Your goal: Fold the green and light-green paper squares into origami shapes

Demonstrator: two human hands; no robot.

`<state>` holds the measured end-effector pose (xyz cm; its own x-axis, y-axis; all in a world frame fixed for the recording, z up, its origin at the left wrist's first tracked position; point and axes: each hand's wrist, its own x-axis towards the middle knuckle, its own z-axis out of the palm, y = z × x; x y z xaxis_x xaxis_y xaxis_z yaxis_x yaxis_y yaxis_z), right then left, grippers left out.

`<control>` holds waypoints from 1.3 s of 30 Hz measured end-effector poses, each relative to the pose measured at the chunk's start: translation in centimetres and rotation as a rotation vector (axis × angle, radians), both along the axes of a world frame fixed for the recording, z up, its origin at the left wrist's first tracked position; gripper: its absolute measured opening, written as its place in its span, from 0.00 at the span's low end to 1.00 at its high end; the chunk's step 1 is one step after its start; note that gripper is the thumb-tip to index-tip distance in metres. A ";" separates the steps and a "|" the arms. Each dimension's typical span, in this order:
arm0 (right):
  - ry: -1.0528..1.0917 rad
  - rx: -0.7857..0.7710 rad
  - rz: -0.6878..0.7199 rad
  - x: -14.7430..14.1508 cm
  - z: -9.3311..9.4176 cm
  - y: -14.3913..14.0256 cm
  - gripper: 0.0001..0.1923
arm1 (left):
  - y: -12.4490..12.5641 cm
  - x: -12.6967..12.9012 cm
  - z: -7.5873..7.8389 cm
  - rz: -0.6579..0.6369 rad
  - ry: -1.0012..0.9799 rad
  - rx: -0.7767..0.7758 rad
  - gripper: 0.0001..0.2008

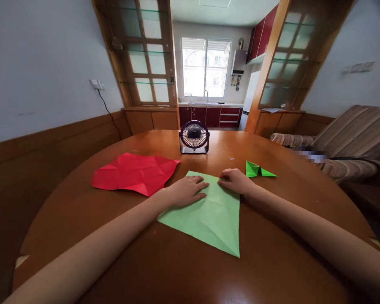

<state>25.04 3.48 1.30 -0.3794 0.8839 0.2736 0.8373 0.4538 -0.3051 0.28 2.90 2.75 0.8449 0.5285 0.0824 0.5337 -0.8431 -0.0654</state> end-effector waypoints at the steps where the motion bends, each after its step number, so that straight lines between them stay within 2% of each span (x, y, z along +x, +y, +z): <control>1: -0.001 -0.007 -0.021 0.2 0.1 0.1 0.09 | 0.1 0.0 -0.4 0.004 -0.014 -0.013 0.23; 4: 0.013 -0.056 -0.051 0.8 0.6 0.3 0.11 | 0.0 0.1 -1.3 0.027 -0.050 -0.002 0.23; 6: 0.048 -0.146 -0.026 1.3 1.0 0.4 0.11 | -0.3 0.3 -1.7 0.049 -0.075 0.022 0.22; 10: 0.242 -0.279 0.009 2.1 1.0 0.6 0.10 | -1.5 0.7 -2.2 0.138 -0.115 0.041 0.22; 14: 0.425 -0.256 0.002 2.1 0.1 0.5 0.12 | -2.4 0.7 -2.4 0.231 -0.157 0.062 0.22; 17: 0.453 -0.146 0.012 1.7 -0.4 -0.3 0.11 | -2.4 0.2 -2.3 0.228 -0.164 0.045 0.23; 20: 0.438 0.056 0.120 1.1 -0.6 -1.5 0.09 | -1.8 -0.7 -2.1 0.235 -0.202 0.009 0.23; 23: 0.391 0.143 0.261 0.5 -0.7 -2.6 0.06 | -1.2 -1.5 -2.1 0.243 -0.253 -0.018 0.21; 26: 0.299 0.165 0.377 0.2 -0.8 -3.2 0.07 | -1.0 -1.7 -2.1 0.248 -0.297 -0.043 0.18; 30: 0.187 0.149 0.480 0.3 -1.0 -3.6 0.18 | -1.0 -1.5 -2.3 0.320 -0.394 -0.052 0.13; 33: 0.092 0.131 0.515 0.3 -1.0 -3.9 0.22 | -1.0 -1.4 -2.4 0.364 -0.480 0.022 0.19; 36: 0.039 0.136 0.523 0.2 -1.0 -4.1 0.24 | -1.0 -1.4 -2.5 0.295 -0.398 0.089 0.26; 39: 0.011 0.156 0.555 0.1 -0.9 -4.3 0.24 | -0.9 -1.5 -2.5 0.209 -0.245 0.081 0.23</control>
<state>25.11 -0.77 0.43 -0.7711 0.5019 0.3917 0.4578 0.8647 -0.2068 -1.26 1.97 0.23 0.6687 0.6720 0.3183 0.7029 -0.7109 0.0241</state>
